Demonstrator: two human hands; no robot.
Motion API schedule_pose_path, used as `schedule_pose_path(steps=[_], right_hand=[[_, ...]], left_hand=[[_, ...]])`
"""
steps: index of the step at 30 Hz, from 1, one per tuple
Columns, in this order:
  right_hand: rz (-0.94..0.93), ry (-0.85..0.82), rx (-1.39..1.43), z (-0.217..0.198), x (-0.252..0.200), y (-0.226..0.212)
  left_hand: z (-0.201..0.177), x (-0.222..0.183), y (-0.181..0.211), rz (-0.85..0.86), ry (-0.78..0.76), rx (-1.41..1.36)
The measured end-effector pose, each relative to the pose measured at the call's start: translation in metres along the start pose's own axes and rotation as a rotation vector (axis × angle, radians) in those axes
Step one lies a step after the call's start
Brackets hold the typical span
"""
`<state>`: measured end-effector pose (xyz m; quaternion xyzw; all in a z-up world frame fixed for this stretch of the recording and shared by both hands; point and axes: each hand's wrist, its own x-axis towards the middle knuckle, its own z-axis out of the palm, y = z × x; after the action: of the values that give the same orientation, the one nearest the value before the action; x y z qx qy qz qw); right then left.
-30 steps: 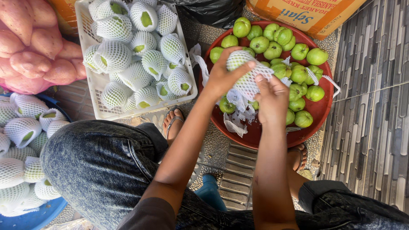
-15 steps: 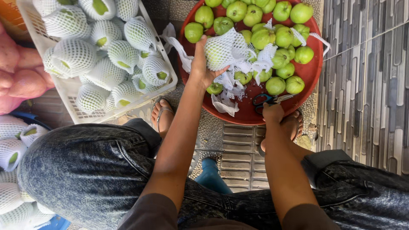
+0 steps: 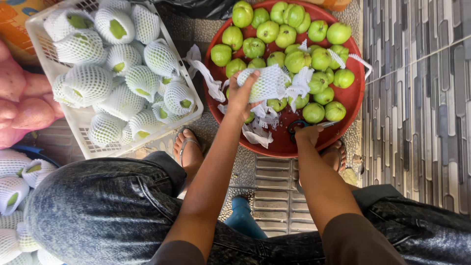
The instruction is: The person wraps guava fruits individually using foam mesh netting, occasionally using scissors to trim or adjust the wrapping, and then places the wrapped fruits into a plastic crate.
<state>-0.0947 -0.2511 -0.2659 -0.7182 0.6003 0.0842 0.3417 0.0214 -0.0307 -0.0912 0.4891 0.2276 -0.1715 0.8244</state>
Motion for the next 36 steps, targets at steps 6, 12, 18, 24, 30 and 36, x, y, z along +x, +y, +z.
schedule_pose_path(steps=[6, 12, 18, 24, 30, 36], right_hand=[[0.150, 0.005, -0.355, 0.005, 0.017, 0.005], [0.316, -0.441, 1.572, -0.027, -0.024, 0.022], [-0.435, -1.218, 1.197, -0.066, -0.157, -0.022], [-0.678, -1.378, 0.543, -0.065, -0.189, -0.022], [-0.663, -1.228, 0.589, -0.063, -0.180, -0.038], [-0.713, -1.094, 0.680, -0.061, -0.189, -0.053]], left_hand=[[0.001, -0.011, 0.017, -0.002, -0.019, -0.076], [-0.005, -0.007, 0.042, 0.017, -0.035, -0.168], [-0.004, -0.017, 0.067, -0.041, 0.020, -0.034], [-0.021, 0.024, 0.042, 0.516, 0.222, 0.446], [-0.018, 0.015, 0.032, 0.678, 0.119, 0.521], [-0.015, 0.012, 0.023, 0.714, 0.026, 0.566]])
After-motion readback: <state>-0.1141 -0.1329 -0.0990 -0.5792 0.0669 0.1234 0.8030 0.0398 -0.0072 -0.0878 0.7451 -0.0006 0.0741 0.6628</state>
